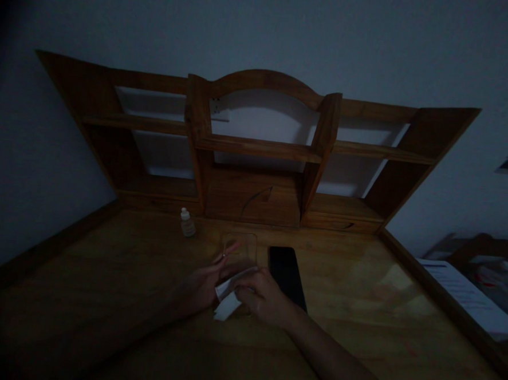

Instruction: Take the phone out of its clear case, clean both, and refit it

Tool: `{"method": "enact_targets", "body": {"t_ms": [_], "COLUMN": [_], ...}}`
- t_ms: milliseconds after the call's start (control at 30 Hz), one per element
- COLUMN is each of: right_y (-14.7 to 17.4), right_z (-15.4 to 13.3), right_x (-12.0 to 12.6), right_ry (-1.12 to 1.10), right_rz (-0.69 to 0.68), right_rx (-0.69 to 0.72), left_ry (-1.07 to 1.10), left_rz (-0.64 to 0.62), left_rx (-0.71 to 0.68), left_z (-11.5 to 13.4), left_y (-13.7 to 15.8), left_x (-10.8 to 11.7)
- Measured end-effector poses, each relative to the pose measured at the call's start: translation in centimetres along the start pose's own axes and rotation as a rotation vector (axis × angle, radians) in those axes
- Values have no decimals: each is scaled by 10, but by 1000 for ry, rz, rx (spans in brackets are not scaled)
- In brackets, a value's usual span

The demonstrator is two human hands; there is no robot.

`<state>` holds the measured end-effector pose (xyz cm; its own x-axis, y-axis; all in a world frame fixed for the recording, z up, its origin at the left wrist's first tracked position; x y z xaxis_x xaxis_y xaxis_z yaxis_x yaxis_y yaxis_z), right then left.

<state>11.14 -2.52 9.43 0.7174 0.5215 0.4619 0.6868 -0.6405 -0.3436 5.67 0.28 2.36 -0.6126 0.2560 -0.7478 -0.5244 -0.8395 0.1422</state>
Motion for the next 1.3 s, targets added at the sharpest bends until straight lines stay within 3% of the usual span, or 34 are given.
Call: {"method": "enact_targets", "body": {"t_ms": [167,400,533,767,933,1300], "right_y": [1,5,8,20,29,16], "right_z": [-4,-15,-4,30,37,20], "right_x": [-4,-3,9,61,78,64], "right_ry": [56,275,303,135,-1,-40], "right_rz": [-4,1,41,433,654,563], "right_rx": [71,139,68,-115,-184,-125], "left_ry": [-56,-73,-90,-91,-73,-52], "left_rz": [28,12,14,-12,-36,6], "left_rx": [89,86,92,67,105,180], "left_z": [-7,-3,-2,0,-6,-8], "left_y": [2,7,7,6,4,10], "left_x": [10,6,4,6,12,12]}}
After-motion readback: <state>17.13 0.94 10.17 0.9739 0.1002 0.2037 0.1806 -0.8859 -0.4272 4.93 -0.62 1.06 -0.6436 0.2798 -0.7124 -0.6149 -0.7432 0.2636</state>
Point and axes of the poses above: each hand's wrist, its own y-axis away from the middle knuckle, its own x-axis out of the back of the hand, z = x × y, the point moved 10 cm from there along -y, towards the middle knuckle, and after that the axes turned 2 degrees about z, right-handed, at the moved point
